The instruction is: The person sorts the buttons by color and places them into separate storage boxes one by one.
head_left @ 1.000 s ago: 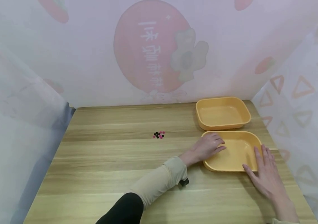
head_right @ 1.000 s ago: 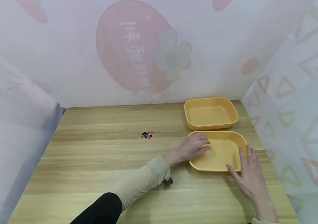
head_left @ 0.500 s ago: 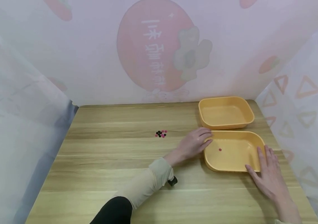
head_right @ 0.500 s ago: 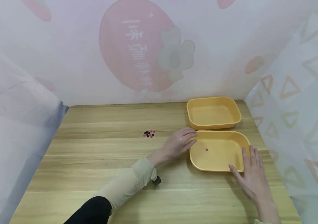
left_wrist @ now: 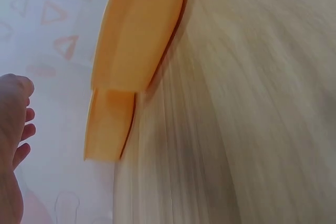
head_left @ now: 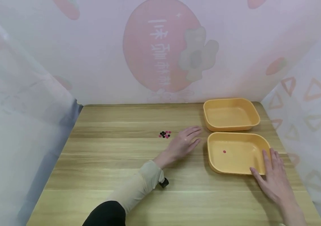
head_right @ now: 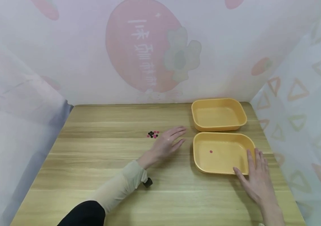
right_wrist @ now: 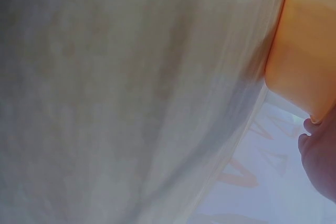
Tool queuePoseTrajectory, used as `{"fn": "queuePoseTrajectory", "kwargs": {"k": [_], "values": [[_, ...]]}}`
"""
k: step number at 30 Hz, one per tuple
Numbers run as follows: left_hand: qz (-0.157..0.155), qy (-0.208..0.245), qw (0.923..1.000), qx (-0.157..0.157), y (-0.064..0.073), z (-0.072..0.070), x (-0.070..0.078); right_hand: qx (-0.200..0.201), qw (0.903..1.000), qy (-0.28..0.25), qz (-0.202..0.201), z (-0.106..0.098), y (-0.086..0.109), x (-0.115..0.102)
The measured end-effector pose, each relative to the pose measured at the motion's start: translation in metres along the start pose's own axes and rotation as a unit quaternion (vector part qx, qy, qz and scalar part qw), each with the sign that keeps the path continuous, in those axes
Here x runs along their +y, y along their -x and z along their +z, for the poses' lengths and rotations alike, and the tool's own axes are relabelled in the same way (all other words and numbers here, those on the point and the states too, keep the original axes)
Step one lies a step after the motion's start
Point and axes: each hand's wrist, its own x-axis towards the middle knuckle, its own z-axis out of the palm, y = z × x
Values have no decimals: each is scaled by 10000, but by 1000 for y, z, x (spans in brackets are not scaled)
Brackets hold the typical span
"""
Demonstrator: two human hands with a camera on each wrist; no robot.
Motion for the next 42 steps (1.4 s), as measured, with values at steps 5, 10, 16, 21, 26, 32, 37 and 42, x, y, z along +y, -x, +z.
{"fn": "queuePoseTrajectory", "kwargs": {"k": [5,10,16,21,26,32,37,42], "values": [[-301,-264,9991,166,17,-13,-14,-57,10000,5,15,-1,0,1],[-563,-327,9976,235,36,-25,-31,-39,10000,3,-4,-2,0,1],[-1231,-123,9921,188,56,-33,-54,-20,10000,3,-4,-4,1,4],[-1838,-263,9826,-61,72,-32,-72,-28,10000,17,19,-6,1,5],[-2163,-233,9756,-301,84,-31,-84,-29,10000,12,41,-6,2,4],[-2444,-82,9687,-422,92,-29,-92,-27,10000,-6,30,-7,1,3],[-2510,-100,9669,-450,96,-26,-95,-50,10000,-20,39,-7,1,3],[-2606,-140,9640,-515,97,-23,-97,-71,9999,-22,68,-8,2,3]]}}
